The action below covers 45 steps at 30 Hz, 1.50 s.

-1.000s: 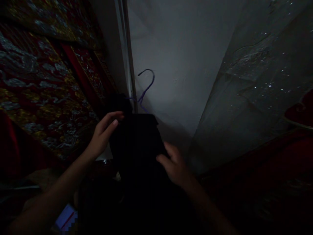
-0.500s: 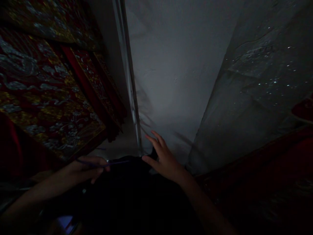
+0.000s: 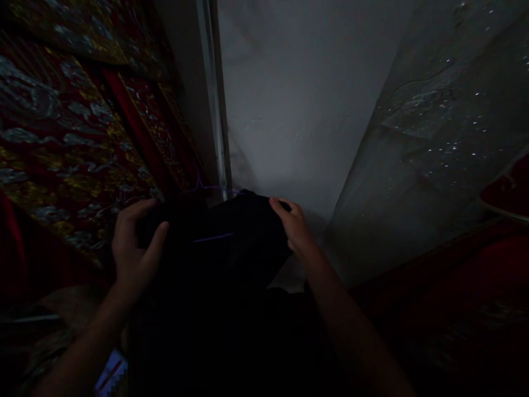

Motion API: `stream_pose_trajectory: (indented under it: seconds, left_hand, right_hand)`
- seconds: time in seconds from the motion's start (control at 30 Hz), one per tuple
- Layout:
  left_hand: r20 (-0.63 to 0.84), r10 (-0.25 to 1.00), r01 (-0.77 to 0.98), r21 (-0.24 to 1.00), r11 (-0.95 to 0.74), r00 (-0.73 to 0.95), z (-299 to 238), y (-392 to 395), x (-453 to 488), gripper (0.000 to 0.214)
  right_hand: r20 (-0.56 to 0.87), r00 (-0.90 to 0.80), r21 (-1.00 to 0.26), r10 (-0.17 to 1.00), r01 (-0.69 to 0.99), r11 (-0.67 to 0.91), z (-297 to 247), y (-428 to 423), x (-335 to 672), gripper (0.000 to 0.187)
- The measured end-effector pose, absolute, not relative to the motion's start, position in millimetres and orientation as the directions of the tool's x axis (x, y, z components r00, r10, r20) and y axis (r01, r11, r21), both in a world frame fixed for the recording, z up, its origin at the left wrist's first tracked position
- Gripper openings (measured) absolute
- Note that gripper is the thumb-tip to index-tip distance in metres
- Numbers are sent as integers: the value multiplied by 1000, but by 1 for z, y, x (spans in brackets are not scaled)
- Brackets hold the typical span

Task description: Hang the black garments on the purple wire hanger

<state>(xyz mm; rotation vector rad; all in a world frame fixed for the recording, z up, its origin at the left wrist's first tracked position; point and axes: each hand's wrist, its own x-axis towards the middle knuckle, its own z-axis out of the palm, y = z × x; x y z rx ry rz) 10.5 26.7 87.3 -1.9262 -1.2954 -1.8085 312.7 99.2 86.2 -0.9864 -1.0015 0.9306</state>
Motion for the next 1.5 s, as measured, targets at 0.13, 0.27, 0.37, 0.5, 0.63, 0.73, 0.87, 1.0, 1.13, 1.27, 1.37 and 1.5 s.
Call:
stream_pose_trajectory:
  seconds: [0.13, 0.27, 0.37, 0.5, 0.63, 0.73, 0.87, 1.0, 1.13, 1.27, 1.37, 1.5]
  left_hand:
    - [867, 489, 705, 291, -647, 91, 57, 25, 27, 35]
    - [509, 797, 675, 465, -573, 326, 25, 33, 48, 62]
    - [294, 905, 751, 508, -421, 309, 7, 39, 57, 59]
    - [151, 944, 801, 499, -330, 294, -11, 34, 62, 28]
    - [221, 946, 713, 621, -324, 237, -38, 15, 68, 26]
    - [305, 944, 588, 743, -319, 126, -64, -1, 77, 19]
    - [329, 938, 358, 893, -272, -107, -94, -21, 94, 29]
    - [280, 934, 205, 950, -235, -222, -104, -32, 104, 73]
    - [302, 938, 269, 930, -250, -172, -99, -29, 99, 45]
    - [363, 924, 350, 886, -303, -120, -94, -26, 90, 18]
    - [385, 911, 352, 881, -316, -146, -94, -27, 90, 20]
    - [386, 917, 348, 878, -330, -105, -95, -30, 93, 25]
  right_hand:
    - [258, 352, -911, 900, -222, 348, 94, 109, 313, 51]
    - [204, 418, -911, 885, -251, 328, 69, 94, 316, 51]
    - [155, 417, -932, 896, -238, 272, 48, 84, 321, 52]
    - [186, 436, -939, 880, -186, 291, 35, 87, 327, 51]
    - [319, 534, -918, 783, -32, 396, 22, 88, 325, 44]
    - [471, 649, -862, 598, 195, 468, -7, 63, 313, 43]
    - [304, 607, -951, 734, 145, 274, -59, 5, 275, 31]
    - [66, 8, -997, 998, 43, 66, -89, -27, 232, 40]
    - [107, -37, -977, 994, 184, 112, -91, -22, 218, 41]
    - [127, -77, -942, 989, 302, 145, -89, -18, 218, 39]
    - [102, -98, -926, 990, 354, 130, -89, -21, 218, 38]
    - [134, -37, -928, 990, 346, 139, -86, -23, 219, 32]
